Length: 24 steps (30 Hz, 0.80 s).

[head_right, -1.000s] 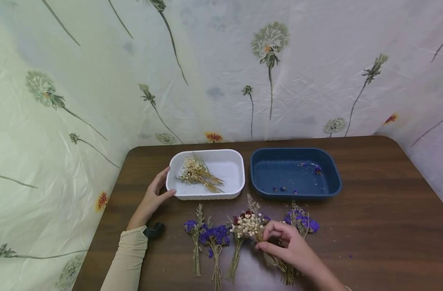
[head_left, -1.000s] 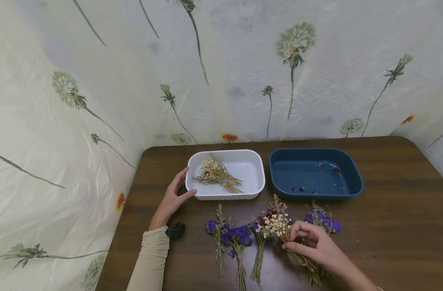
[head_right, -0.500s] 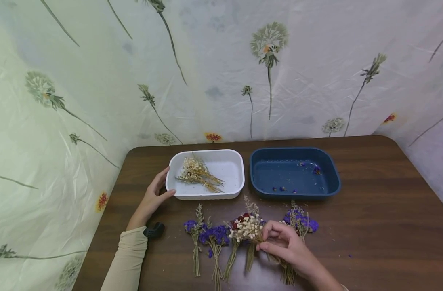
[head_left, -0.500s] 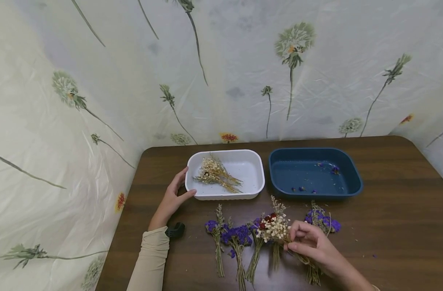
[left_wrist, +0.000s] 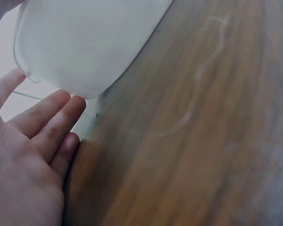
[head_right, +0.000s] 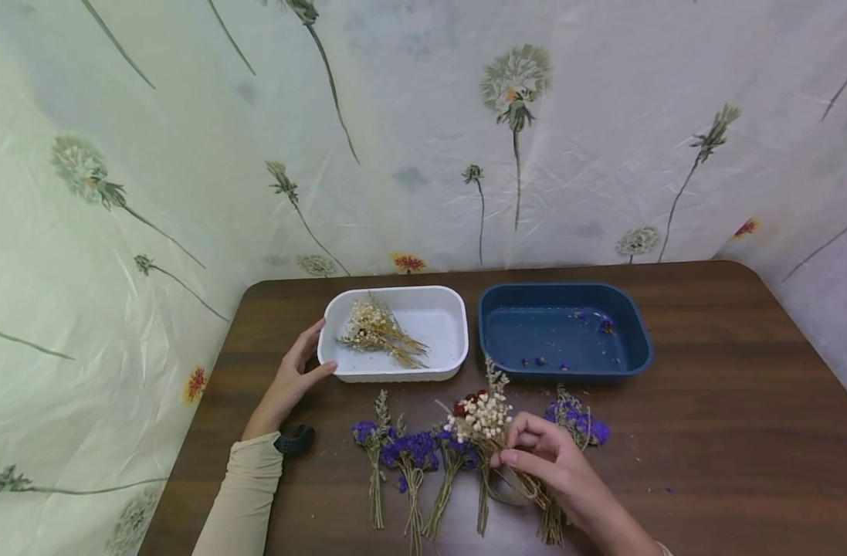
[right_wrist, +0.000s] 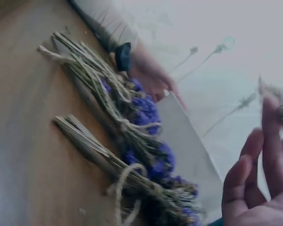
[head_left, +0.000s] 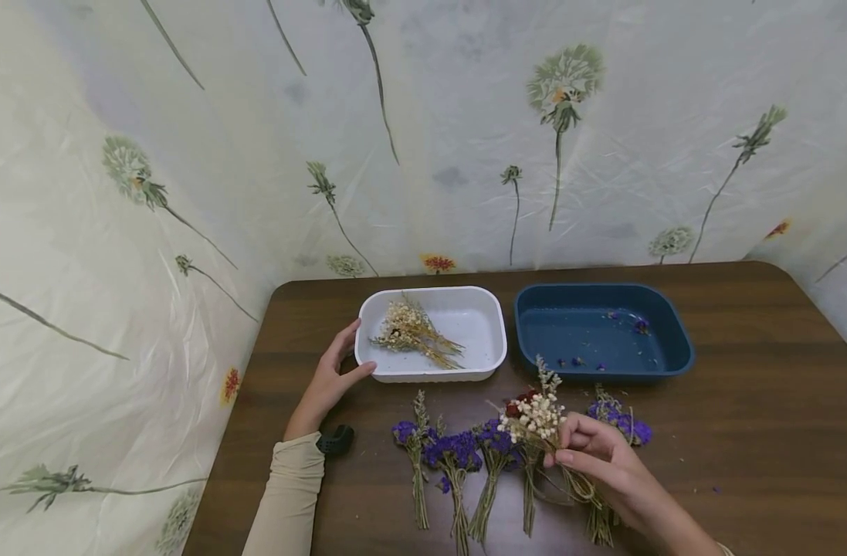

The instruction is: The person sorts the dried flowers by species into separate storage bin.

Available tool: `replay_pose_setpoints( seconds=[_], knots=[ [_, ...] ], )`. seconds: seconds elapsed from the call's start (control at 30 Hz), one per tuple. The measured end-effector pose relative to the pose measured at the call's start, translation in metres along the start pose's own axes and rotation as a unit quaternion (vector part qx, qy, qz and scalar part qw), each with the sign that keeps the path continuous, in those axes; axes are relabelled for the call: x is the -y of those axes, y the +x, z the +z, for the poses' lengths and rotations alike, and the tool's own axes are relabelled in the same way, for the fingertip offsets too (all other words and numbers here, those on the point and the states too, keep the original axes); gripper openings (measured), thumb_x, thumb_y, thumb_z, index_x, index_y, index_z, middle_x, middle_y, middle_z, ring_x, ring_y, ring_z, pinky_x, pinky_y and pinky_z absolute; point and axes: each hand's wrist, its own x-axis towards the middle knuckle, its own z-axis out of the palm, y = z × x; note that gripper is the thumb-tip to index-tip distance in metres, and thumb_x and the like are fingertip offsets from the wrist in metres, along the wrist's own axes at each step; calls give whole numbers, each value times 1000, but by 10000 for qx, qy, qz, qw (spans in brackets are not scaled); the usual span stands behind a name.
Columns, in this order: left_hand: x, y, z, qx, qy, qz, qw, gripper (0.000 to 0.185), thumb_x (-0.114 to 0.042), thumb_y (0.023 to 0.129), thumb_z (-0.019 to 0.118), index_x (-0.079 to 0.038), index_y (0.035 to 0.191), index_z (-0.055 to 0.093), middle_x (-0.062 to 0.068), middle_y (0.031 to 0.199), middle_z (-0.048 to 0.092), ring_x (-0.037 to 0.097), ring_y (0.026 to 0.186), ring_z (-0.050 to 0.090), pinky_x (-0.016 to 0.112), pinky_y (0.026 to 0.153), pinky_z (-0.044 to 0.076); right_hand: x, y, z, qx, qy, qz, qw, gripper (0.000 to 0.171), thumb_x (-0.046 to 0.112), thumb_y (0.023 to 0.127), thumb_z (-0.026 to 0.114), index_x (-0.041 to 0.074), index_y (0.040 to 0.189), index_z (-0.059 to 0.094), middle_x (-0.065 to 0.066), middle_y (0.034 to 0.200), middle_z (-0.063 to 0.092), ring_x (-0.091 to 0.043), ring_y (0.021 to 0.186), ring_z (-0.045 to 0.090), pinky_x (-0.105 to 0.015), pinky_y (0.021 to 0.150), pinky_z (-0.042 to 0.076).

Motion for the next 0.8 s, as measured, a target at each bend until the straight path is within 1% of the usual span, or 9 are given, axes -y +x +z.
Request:
replay_pose_setpoints(
  seconds=[0.07, 0.13, 0.2, 0.27, 0.4, 0.5, 0.67, 0.73, 0.8],
  knots=[
    [0, 0, 0, 5, -19, 8, 10000, 81, -13, 95, 76, -29, 162, 34, 14, 162, 43, 37, 150, 39, 63, 123, 26, 4, 1, -2, -274, -255, 84, 9993, 22, -9, 103, 45, 10, 103, 58, 0, 100, 75, -22, 101, 75, -33, 93, 59],
    [0, 0, 0, -3, 5, 13, 10000, 81, -13, 95, 76, -29, 162, 34, 14, 162, 43, 36, 150, 40, 62, 123, 26, 8, 3, -4, -499, -511, 225, 9972, 18, -7, 103, 51, 9, 101, 60, -4, 99, 77, -24, 103, 76, -32, 92, 60],
    [1, 0, 0, -3, 40, 26, 10000, 81, -13, 95, 76, -29, 162, 34, 14, 162, 43, 36, 149, 41, 62, 123, 27, 12, 6, -7, -609, -669, 311, 9954, 15, -6, 101, 55, 7, 100, 61, -6, 100, 77, -24, 105, 77, -31, 89, 61],
    [1, 0, 0, 0, 69, 47, 10000, 81, -13, 94, 76, -30, 162, 34, 13, 162, 43, 36, 149, 41, 63, 123, 27, 14, 9, -10, -633, -735, 375, 9946, 13, -6, 100, 58, 6, 99, 62, -5, 101, 77, -23, 106, 77, -30, 86, 62],
    [2, 0, -1, 6, 83, 66, 9999, 80, -15, 95, 76, -32, 161, 35, 12, 162, 43, 36, 150, 41, 64, 122, 27, 17, 17, -14, -548, -968, 305, 9933, 10, -6, 98, 62, 4, 98, 63, 0, 97, 76, -16, 96, 78, -30, 78, 63],
    [3, 0, -1, 1, 84, 65, 9999, 80, -16, 95, 76, -33, 161, 35, 12, 163, 43, 36, 150, 40, 64, 123, 27, 20, 25, -15, -453, -1136, 297, 9920, 8, -6, 97, 63, 2, 97, 63, 3, 94, 75, -13, 89, 78, -31, 75, 63],
    [2, 1, 0, 13, 93, 68, 9999, 80, -17, 95, 76, -32, 161, 34, 11, 164, 41, 35, 151, 39, 64, 123, 27, 26, 37, -16, -501, -1309, 536, 9887, 7, -2, 98, 65, 5, 96, 66, 3, 93, 77, -17, 91, 78, -31, 76, 62],
    [2, 0, 0, 15, 91, 49, 9999, 80, -18, 95, 77, -33, 161, 34, 10, 164, 42, 35, 151, 39, 64, 122, 27, 30, 42, -17, -565, -1369, 684, 9866, 4, 1, 98, 67, 4, 95, 67, 2, 93, 78, -18, 92, 79, -31, 76, 62],
    [2, 0, 0, 16, 87, 39, 10000, 80, -18, 95, 77, -33, 161, 34, 10, 164, 41, 35, 151, 39, 64, 122, 27, 35, 47, -17, -636, -1446, 848, 9838, 2, 5, 98, 68, 3, 96, 68, 2, 92, 79, -16, 90, 78, -31, 77, 61]
  ],
)
